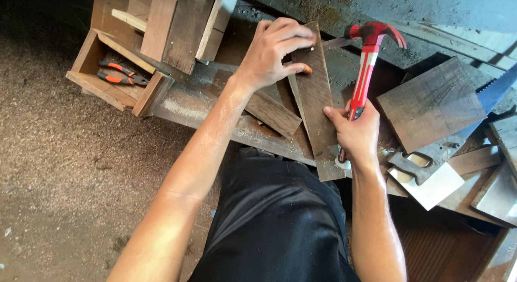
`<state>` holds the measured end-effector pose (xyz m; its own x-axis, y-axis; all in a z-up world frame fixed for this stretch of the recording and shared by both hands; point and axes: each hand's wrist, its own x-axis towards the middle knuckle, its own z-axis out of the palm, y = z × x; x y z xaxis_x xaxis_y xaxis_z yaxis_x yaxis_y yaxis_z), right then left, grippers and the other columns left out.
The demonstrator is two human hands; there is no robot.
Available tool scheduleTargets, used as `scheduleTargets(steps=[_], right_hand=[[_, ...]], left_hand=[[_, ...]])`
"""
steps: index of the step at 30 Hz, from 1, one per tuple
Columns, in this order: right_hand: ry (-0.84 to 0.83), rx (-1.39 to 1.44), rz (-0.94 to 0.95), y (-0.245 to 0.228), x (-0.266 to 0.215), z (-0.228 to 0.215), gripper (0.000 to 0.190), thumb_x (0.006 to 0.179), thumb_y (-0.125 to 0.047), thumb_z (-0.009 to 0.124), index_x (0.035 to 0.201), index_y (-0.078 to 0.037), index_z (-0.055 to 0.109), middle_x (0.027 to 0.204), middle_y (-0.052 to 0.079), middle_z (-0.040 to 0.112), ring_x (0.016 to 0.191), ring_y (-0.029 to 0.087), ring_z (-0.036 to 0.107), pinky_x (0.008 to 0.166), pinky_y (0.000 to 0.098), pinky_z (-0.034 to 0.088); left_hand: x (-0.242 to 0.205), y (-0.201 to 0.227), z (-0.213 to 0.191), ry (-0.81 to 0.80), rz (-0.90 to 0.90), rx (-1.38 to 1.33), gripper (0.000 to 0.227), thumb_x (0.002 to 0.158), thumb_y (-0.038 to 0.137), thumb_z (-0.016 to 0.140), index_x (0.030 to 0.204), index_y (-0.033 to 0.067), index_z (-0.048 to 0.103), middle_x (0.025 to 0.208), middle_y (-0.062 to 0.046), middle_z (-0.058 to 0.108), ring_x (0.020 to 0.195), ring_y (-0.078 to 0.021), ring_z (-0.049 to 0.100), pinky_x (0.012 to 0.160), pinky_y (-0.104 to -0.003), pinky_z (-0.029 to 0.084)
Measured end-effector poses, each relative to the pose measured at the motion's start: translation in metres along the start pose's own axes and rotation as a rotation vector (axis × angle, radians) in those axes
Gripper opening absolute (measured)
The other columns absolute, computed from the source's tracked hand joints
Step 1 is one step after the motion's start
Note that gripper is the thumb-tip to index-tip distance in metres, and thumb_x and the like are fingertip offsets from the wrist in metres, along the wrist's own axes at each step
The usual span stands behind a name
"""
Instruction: The person aligns two wooden planks on a workbench and uses a hammer to drive nails into the wood, securing the pieces together. The person then flips the assembled piece and continues hammering nails into the other side.
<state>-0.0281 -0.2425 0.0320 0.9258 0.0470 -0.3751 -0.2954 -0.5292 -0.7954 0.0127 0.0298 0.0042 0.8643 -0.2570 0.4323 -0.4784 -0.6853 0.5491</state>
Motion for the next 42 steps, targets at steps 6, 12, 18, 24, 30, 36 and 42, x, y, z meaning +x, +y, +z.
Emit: scheduleTargets(steps=[6,12,18,24,30,36,42], right_hand=[[-0.006,0.117,-0.052,-0.003,-0.004,0.002,0.038,0.083,-0.008,0.088,0.089,-0.008,0.05,0.076,0.0,0.064,0.072,0.006,0.062,0.06,0.024,0.047],[-0.007,0.094,0.14,-0.009,-0.004,-0.007,0.038,0.082,-0.009,0.087,0.091,-0.009,0.05,0.072,0.0,0.058,0.054,0.009,0.051,0.043,0.0277,0.038],[-0.061,0.145,-0.012,-0.014,-0.001,-0.011,0.038,0.085,-0.007,0.088,0.092,-0.009,0.05,0.075,-0.001,0.063,0.062,0.003,0.058,0.047,0.0234,0.041],[-0.051,0.101,0.126,-0.015,0.001,-0.013,0.037,0.084,-0.008,0.086,0.09,-0.009,0.049,0.071,-0.001,0.059,0.053,0.006,0.05,0.043,0.0266,0.037],[-0.057,0.11,-0.064,-0.012,0.005,-0.011,0.039,0.084,-0.006,0.088,0.092,-0.009,0.05,0.075,-0.002,0.061,0.067,0.004,0.06,0.053,0.0234,0.045],[-0.074,0.085,0.132,-0.007,0.004,-0.013,0.039,0.08,-0.008,0.086,0.089,-0.007,0.048,0.072,-0.001,0.063,0.057,0.01,0.052,0.046,0.0289,0.039],[-0.047,0.053,-0.044,-0.008,-0.001,-0.008,0.04,0.082,-0.008,0.09,0.091,-0.008,0.052,0.075,0.0,0.062,0.063,0.005,0.056,0.052,0.0235,0.044]], left_hand=[[-0.006,-0.011,0.005,0.003,0.02,0.253,0.074,0.079,0.06,0.09,0.137,0.0186,0.07,0.154,0.009,0.054,0.145,-0.0253,0.04,0.114,-0.05,0.03],[-0.005,-0.006,0.01,-0.085,-0.024,0.245,0.078,0.088,0.066,0.086,0.145,0.0184,0.065,0.158,0.009,0.05,0.144,-0.0236,0.046,0.115,-0.05,0.031],[0.0,-0.001,0.0,-0.1,0.05,0.137,0.12,0.06,0.081,0.082,0.154,0.0148,0.047,0.163,0.011,0.036,0.121,-0.0128,0.067,0.101,-0.044,0.049],[-0.002,-0.003,0.0,-0.328,-0.114,0.16,0.107,0.071,0.025,0.095,0.162,0.019,0.04,0.17,0.005,0.034,0.092,-0.0098,0.069,0.082,-0.024,0.06],[-0.01,-0.019,0.007,-0.069,0.013,0.022,0.092,0.079,0.005,0.091,0.157,0.0276,0.048,0.157,-0.007,0.046,0.122,-0.0249,0.069,0.103,-0.03,0.059],[-0.016,-0.024,0.008,-0.097,-0.041,-0.063,0.09,0.08,0.003,0.093,0.155,0.0271,0.051,0.154,-0.006,0.055,0.124,-0.026,0.069,0.106,-0.034,0.055],[-0.022,-0.019,0.01,-0.056,-0.129,-0.218,0.102,0.082,0.002,0.088,0.162,0.0228,0.029,0.158,-0.003,0.054,0.127,-0.025,0.068,0.107,-0.039,0.054]])
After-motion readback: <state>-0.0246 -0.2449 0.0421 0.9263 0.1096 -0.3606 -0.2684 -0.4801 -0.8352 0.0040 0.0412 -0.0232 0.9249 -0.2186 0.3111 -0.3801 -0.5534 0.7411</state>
